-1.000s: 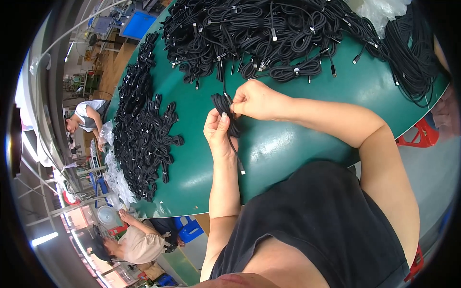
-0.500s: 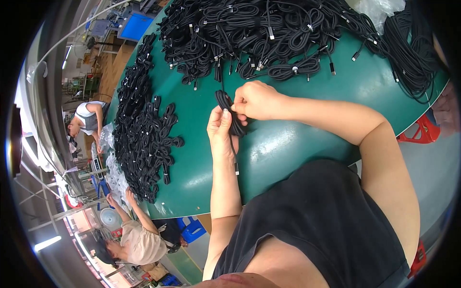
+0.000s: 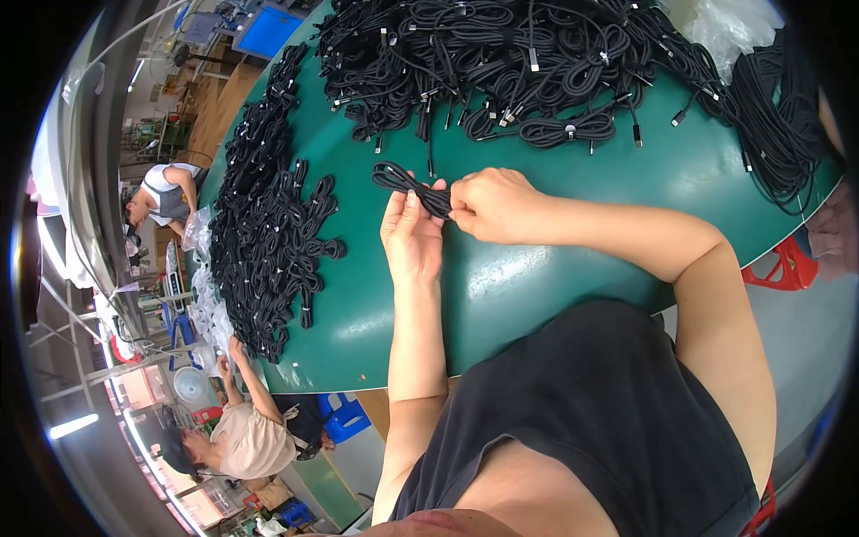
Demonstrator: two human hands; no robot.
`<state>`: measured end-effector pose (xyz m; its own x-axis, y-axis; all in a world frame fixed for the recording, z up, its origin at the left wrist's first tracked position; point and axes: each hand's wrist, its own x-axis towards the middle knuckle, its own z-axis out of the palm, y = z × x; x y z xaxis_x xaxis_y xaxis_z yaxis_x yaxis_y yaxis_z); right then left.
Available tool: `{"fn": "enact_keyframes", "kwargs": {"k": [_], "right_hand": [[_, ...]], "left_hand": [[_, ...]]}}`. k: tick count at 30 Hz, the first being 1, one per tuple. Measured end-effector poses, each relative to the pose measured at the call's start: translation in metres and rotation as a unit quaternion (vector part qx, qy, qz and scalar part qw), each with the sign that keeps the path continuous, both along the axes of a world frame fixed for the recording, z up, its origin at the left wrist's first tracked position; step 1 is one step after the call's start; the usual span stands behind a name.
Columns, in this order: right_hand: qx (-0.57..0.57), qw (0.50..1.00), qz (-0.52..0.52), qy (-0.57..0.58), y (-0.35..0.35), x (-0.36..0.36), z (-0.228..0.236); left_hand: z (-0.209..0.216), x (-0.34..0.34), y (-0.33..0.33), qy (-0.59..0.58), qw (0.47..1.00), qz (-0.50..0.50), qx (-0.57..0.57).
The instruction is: Bundling and organizing a large quantity of black USB cables on a workbench.
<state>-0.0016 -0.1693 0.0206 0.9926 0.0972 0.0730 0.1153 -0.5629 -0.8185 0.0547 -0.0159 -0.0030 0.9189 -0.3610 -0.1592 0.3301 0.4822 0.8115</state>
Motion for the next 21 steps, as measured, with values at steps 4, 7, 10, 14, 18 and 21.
{"fn": "enact_keyframes", "kwargs": {"k": [4, 7, 10, 14, 18, 21], "right_hand": [[0.055, 0.998, -0.022, -0.019, -0.001, 0.0, 0.005], [0.06, 0.994, -0.042, -0.078, 0.001, 0.0, -0.002], [0.059, 0.989, -0.064, -0.116, 0.001, -0.001, -0.002], [-0.022, 0.991, -0.061, -0.12, -0.001, 0.0, 0.007], [-0.04, 0.999, -0.005, -0.025, -0.001, 0.0, 0.005], [-0.009, 0.995, -0.044, -0.089, 0.001, 0.0, 0.001]], "left_hand": [[-0.006, 0.006, 0.008, 0.021, 0.997, -0.053, -0.056], [-0.005, -0.003, 0.003, 0.006, 0.995, -0.081, -0.051], [-0.007, -0.012, -0.007, 0.015, 0.996, -0.08, -0.035], [-0.002, -0.006, -0.002, 0.009, 0.998, -0.037, -0.04], [-0.004, -0.001, 0.001, 0.0, 0.999, 0.013, -0.044], [-0.011, -0.015, -0.008, -0.008, 0.999, -0.027, 0.016]]}}
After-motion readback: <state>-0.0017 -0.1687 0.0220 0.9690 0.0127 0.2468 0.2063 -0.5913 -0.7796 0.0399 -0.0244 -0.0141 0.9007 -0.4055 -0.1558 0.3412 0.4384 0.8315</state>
